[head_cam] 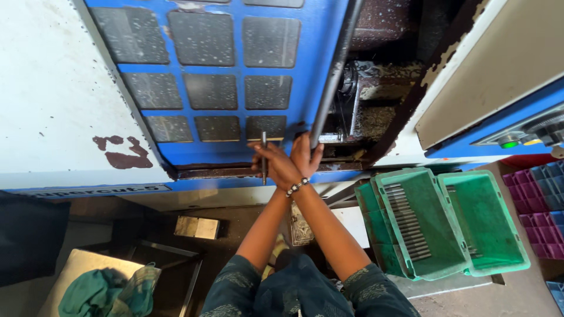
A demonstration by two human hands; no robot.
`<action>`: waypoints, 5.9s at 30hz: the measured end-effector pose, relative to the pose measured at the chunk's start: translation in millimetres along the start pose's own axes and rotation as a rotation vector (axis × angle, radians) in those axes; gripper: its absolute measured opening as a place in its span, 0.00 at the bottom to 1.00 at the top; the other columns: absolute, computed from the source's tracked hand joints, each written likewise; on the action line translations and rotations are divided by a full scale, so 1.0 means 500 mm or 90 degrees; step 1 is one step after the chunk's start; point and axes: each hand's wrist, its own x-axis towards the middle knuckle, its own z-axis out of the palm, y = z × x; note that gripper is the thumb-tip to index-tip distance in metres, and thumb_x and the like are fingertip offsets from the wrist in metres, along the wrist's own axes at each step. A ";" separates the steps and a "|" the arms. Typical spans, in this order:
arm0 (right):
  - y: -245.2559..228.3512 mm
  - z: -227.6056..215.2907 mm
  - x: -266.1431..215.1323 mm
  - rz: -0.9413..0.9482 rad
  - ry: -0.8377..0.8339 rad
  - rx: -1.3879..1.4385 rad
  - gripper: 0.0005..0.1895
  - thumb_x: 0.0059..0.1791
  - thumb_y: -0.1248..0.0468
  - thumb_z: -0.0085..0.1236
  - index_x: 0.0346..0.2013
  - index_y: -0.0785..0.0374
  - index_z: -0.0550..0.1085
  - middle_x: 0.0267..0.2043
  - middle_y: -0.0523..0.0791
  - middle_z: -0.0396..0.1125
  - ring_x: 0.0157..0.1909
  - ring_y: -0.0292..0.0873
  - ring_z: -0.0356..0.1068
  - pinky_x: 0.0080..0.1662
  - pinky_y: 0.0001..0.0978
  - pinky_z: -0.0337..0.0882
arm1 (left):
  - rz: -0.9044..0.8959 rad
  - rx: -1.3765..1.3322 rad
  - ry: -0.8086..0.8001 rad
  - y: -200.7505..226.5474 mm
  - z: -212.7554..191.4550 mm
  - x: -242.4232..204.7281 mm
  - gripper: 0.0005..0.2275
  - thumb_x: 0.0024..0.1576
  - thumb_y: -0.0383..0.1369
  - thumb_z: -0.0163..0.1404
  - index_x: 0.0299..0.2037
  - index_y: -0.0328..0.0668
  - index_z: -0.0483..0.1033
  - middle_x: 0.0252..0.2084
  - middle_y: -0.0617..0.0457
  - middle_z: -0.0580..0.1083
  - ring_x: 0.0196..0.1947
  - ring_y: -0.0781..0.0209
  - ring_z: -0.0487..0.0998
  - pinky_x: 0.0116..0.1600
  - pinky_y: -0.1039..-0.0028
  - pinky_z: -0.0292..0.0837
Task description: The person handles cylindrical metal rods, wiping them with a cloth and placing them into a machine. They also use a dial indicator to measure a rod and place it into a fixture. The person repeatedly picks up rods from a yellow bin, wipes them, and loads them into the machine.
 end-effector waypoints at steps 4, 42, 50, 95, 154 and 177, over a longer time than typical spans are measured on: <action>0.031 0.045 0.019 0.010 -0.104 0.047 0.12 0.55 0.54 0.56 0.40 0.60 0.71 0.31 0.40 0.65 0.30 0.34 0.68 0.30 0.29 0.65 | -0.029 0.015 0.036 -0.009 -0.080 0.002 0.17 0.63 0.36 0.52 0.55 0.31 0.68 0.44 0.35 0.74 0.45 0.36 0.76 0.50 0.55 0.73; 0.056 -0.117 0.672 -0.155 0.043 0.346 0.20 0.53 0.49 0.55 0.51 0.60 0.73 0.52 0.42 0.71 0.56 0.42 0.69 0.54 0.39 0.69 | -0.319 0.112 0.335 -0.084 -0.549 0.111 0.05 0.60 0.27 0.56 0.39 0.30 0.77 0.24 0.61 0.70 0.26 0.76 0.65 0.33 0.80 0.65; -0.002 -0.146 0.614 -0.176 0.110 0.411 0.22 0.54 0.46 0.49 0.52 0.59 0.70 0.58 0.46 0.68 0.61 0.49 0.68 0.59 0.47 0.68 | -0.337 0.139 0.334 -0.085 -0.545 0.106 0.07 0.59 0.25 0.56 0.31 0.31 0.73 0.22 0.58 0.66 0.25 0.73 0.62 0.31 0.77 0.61; 0.036 -0.053 0.566 -0.282 0.118 -0.172 0.46 0.47 0.57 0.68 0.66 0.63 0.45 0.55 0.53 0.64 0.55 0.43 0.65 0.57 0.32 0.68 | -0.290 0.199 0.335 -0.204 -0.563 0.000 0.08 0.57 0.21 0.53 0.45 0.30 0.80 0.39 0.50 0.79 0.41 0.64 0.79 0.52 0.71 0.75; -0.300 -0.446 -0.637 -0.482 0.723 -0.690 0.31 0.58 0.60 0.49 0.75 0.63 0.54 0.16 0.49 0.56 0.18 0.43 0.53 0.25 0.38 0.58 | -0.169 0.087 0.204 -0.089 -0.236 0.028 0.11 0.62 0.28 0.56 0.49 0.33 0.70 0.40 0.43 0.75 0.39 0.51 0.75 0.48 0.62 0.73; -0.156 -0.371 -0.677 -0.172 0.251 -0.567 0.12 0.54 0.59 0.53 0.49 0.62 0.72 0.21 0.45 0.62 0.23 0.37 0.59 0.29 0.32 0.63 | 0.008 -0.142 -0.160 0.229 0.221 -0.055 0.26 0.61 0.36 0.59 0.65 0.32 0.64 0.62 0.36 0.69 0.60 0.42 0.70 0.62 0.58 0.66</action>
